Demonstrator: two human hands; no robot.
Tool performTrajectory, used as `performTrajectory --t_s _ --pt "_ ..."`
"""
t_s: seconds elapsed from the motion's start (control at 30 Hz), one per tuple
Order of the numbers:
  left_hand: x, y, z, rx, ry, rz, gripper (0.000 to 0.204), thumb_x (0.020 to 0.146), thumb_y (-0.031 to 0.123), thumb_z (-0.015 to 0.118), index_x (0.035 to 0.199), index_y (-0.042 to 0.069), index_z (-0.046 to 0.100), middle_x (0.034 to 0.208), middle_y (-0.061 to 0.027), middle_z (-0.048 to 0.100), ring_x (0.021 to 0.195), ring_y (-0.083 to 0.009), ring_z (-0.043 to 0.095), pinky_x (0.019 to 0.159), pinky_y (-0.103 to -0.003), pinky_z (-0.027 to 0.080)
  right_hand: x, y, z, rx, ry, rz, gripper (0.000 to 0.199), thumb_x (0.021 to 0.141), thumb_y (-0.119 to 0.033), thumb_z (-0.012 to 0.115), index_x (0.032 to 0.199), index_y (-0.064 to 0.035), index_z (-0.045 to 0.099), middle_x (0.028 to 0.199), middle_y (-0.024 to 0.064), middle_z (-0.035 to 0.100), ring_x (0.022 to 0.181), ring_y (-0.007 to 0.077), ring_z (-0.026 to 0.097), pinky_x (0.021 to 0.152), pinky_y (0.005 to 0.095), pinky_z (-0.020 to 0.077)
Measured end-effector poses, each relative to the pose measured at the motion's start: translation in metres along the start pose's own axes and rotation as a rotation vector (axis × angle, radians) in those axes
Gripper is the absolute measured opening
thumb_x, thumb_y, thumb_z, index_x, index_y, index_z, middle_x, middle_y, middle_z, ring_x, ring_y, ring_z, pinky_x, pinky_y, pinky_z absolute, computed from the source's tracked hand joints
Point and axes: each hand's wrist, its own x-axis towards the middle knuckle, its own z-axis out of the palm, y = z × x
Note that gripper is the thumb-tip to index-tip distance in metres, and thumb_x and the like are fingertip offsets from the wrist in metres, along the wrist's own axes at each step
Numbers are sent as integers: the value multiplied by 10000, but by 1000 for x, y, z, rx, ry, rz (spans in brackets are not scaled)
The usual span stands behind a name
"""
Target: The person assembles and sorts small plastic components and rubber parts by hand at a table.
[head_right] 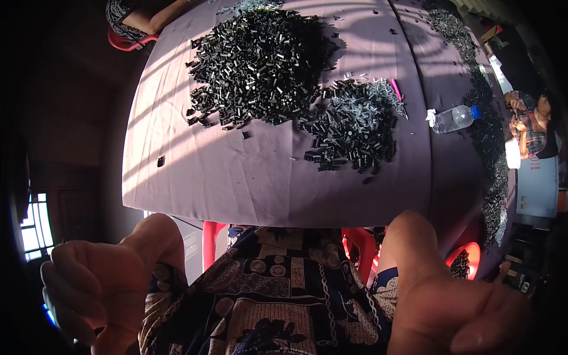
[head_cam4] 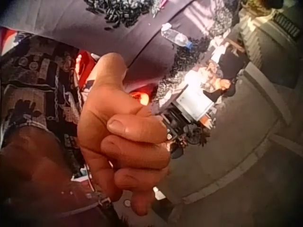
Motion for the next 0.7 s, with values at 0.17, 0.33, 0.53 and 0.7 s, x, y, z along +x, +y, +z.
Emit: performTrajectory --t_s 0.17,0.33,0.53,0.7 --pt "-19 -52 33 102 379 39 74 616 97 483 558 95 436 535 -12 443 482 -101 412 391 -211 299 -34 26 -27 -290 -201 157 160 763 -174 392 723 -28 444 666 57 395 490 138 374 387 215 322" --pt "-80 -86 23 301 -82 -573 42 655 -25 516 697 -23 512 635 -87 526 534 -148 499 463 -226 402 -107 75 -4 -481 -575 796 81 670 23 494 738 -8 525 642 51 463 506 116 434 447 213 352" --pt "-156 -94 37 266 -430 -933 60 664 42 513 706 17 478 656 -108 499 589 -259 505 509 -316 414 -192 106 12 -671 -969 773 73 637 -38 527 675 -17 469 654 106 434 593 261 463 517 330 388" --pt "-163 -92 10 524 -427 -890 74 655 49 527 713 25 487 649 -94 487 610 -259 485 531 -321 403 -194 98 33 -843 -1131 694 119 624 -78 538 663 -13 447 699 117 441 636 257 481 549 325 411"
